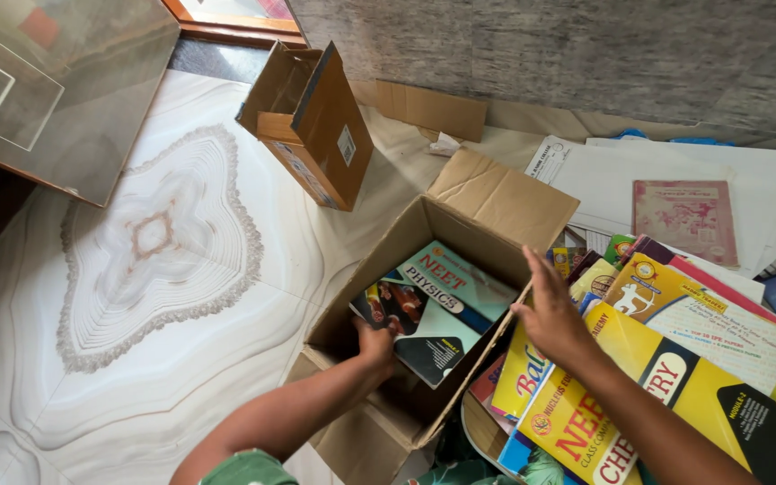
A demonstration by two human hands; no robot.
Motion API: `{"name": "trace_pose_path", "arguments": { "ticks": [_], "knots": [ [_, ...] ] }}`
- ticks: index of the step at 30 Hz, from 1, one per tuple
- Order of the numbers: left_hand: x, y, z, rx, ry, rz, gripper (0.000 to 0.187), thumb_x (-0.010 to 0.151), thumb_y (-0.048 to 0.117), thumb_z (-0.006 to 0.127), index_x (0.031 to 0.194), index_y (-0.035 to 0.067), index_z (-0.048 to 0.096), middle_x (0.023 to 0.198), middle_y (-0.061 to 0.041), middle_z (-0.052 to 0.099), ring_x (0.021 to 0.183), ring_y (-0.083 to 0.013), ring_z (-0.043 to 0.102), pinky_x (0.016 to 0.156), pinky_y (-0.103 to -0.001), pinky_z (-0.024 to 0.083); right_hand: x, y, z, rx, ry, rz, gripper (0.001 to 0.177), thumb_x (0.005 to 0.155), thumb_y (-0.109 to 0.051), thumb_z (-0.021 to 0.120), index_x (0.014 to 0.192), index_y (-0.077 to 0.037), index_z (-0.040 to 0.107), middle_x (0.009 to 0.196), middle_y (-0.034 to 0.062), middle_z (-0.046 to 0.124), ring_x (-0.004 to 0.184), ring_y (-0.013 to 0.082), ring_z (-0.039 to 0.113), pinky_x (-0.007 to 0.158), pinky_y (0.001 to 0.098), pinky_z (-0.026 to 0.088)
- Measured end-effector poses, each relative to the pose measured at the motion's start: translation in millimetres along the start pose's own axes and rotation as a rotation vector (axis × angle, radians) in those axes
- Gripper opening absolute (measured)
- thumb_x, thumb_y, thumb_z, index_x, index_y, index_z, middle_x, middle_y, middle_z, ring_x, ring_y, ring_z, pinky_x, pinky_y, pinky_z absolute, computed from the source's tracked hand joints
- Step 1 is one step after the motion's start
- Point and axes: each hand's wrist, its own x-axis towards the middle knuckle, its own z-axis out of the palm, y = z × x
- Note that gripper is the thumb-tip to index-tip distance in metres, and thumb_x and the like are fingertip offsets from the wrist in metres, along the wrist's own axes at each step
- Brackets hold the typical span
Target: The person sorts a pile of books and papers on the floor, picking them up one by one and placing them into a cardboard box. The person occasionally places books on a nearby shelf.
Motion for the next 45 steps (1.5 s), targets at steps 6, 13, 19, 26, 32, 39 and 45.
{"name": "trace_pose_path", "arguments": {
  "ticks": [6, 13, 19, 26, 32, 39, 45],
  "knots": [
    [48.6, -40.8, 12.1, 0.214, 0.154, 0.056, 0.068, 0.094, 0.003, 0.061, 0.148, 0.016, 0.022, 0.125, -0.016, 0.056, 0.105, -0.0269, 0.056, 0.091, -0.042, 0.050, -11.0, 17.9, -11.3, -0.449, -0.232, -0.157, 0.077, 0.085, -0.001, 0.067, 0.150, -0.037, 0.047, 0.174, 0.0009, 0.010, 0.151, 0.0267, 0.028, 0.124, 0.0455, 0.021],
    [60.5, -52.5, 22.5, 0.514, 0.038, -0.116, 0.055, 0.094, 0.011, 0.061, 0.141, 0.015, 0.032, 0.121, -0.016, 0.059, 0.104, -0.0281, 0.058, 0.089, -0.043, 0.051, -10.5, 34.2, -0.1, -0.469, -0.233, -0.146, 0.074, 0.074, 0.001, 0.072, 0.140, -0.032, 0.059, 0.168, -0.0016, 0.016, 0.142, 0.0272, 0.043, 0.116, 0.0389, 0.040],
    [59.4, -38.4, 45.0, 1.133, -0.232, -0.105, 0.046, 0.095, 0.018, 0.062, 0.134, 0.014, 0.040, 0.118, -0.015, 0.062, 0.103, -0.0292, 0.061, 0.087, -0.044, 0.052, -10.0, 44.9, 4.2, -0.430, -0.166, -0.223, 0.076, 0.072, 0.002, 0.071, 0.140, -0.030, 0.060, 0.166, -0.0009, 0.020, 0.140, 0.0280, 0.045, 0.115, 0.0401, 0.041],
    [43.7, -42.1, 63.3, 1.716, -0.398, 0.104, 0.037, 0.095, 0.026, 0.063, 0.127, 0.013, 0.050, 0.114, -0.015, 0.065, 0.102, -0.0304, 0.064, 0.085, -0.045, 0.054, -10.3, 48.3, 4.9, -0.409, -0.181, -0.208, 0.073, 0.074, 0.001, 0.072, 0.137, -0.032, 0.058, 0.166, -0.0011, 0.022, 0.138, 0.0281, 0.047, 0.112, 0.0402, 0.044],
    [45.9, -40.2, 75.2, 2.003, -0.561, 0.303, 0.033, 0.095, 0.033, 0.063, 0.121, 0.013, 0.058, 0.111, -0.015, 0.068, 0.101, -0.0315, 0.066, 0.084, -0.046, 0.055, -9.3, 51.2, 4.5, -0.321, -0.159, -0.227, 0.084, 0.068, 0.013, 0.065, 0.137, -0.034, 0.059, 0.165, -0.0014, 0.028, 0.143, 0.0285, 0.044, 0.115, 0.0392, 0.041],
    [42.2, -18.5, 81.0, 2.101, -0.660, 0.384, 0.035, 0.095, 0.041, 0.064, 0.113, 0.012, 0.068, 0.107, -0.014, 0.071, 0.100, -0.0328, 0.069, 0.082, -0.047, 0.056, -2.0, 56.6, -6.2, 0.112, -0.079, -0.286, 0.078, 0.080, 0.020, 0.045, 0.146, -0.023, 0.047, 0.156, 0.0040, 0.049, 0.146, 0.0292, 0.046, 0.119, 0.0391, 0.040],
    [-19.1, 96.0, 109.4, 1.956, -0.407, 0.365, 0.040, 0.095, 0.048, 0.065, 0.107, 0.011, 0.077, 0.103, -0.014, 0.074, 0.099, -0.0338, 0.072, 0.080, -0.048, 0.058, -5.1, 59.6, -36.2, 1.035, 0.081, -0.191, 0.069, 0.095, 0.006, 0.048, 0.157, -0.016, 0.025, 0.145, 0.0158, 0.054, 0.130, 0.0255, 0.055, 0.116, 0.0406, 0.039]
  ]
}}
